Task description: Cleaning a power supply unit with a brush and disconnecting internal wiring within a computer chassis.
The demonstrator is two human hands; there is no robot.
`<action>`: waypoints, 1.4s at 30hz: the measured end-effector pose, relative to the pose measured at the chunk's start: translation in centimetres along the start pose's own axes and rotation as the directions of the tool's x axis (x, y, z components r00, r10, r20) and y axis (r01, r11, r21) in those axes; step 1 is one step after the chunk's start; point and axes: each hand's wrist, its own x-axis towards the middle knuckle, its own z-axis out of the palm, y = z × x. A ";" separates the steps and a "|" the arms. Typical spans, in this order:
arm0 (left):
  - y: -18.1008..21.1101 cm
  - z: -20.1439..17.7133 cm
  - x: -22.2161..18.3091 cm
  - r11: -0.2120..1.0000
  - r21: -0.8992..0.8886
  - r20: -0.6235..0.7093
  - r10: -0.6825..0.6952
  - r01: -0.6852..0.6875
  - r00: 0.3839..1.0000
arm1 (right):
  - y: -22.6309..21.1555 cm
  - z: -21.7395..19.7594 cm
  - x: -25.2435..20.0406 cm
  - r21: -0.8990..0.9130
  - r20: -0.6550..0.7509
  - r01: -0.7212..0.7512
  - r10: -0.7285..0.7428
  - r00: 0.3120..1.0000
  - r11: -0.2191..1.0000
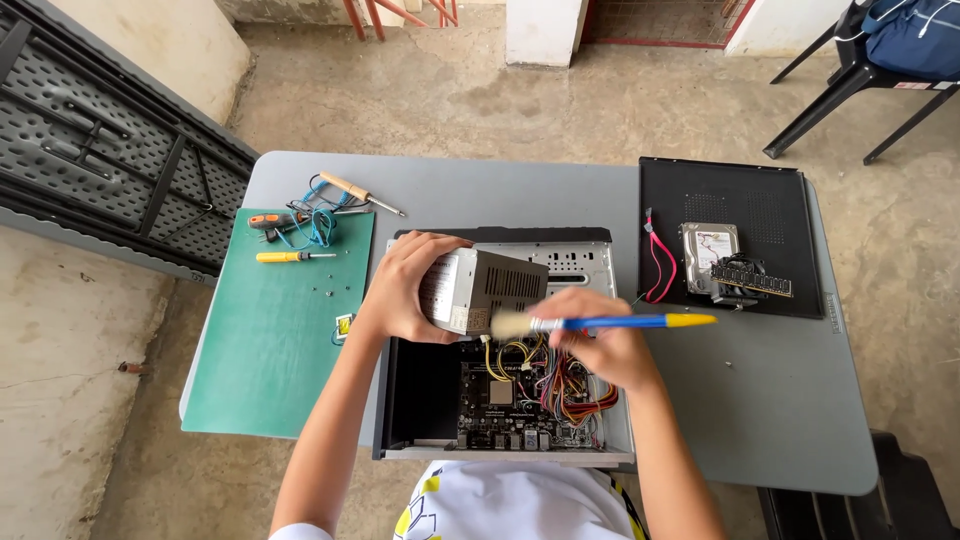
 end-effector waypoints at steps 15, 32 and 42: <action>0.1 -0.2 -0.3 1.000 -0.008 -0.039 0.005 -0.005 0.999 | 1.1 -0.4 0.6 -0.162 -0.236 0.046 -0.084 0.968 0.986; 0.2 -0.3 -0.4 1.000 -0.024 -0.044 0.013 -0.014 0.999 | 1.6 0.5 0.5 -0.119 -0.039 0.026 -0.031 0.999 0.993; 1.0 0.0 -0.2 0.999 0.001 -0.004 0.032 -0.032 0.999 | 0.2 0.5 1.3 -0.142 -0.204 0.028 -0.057 0.977 0.990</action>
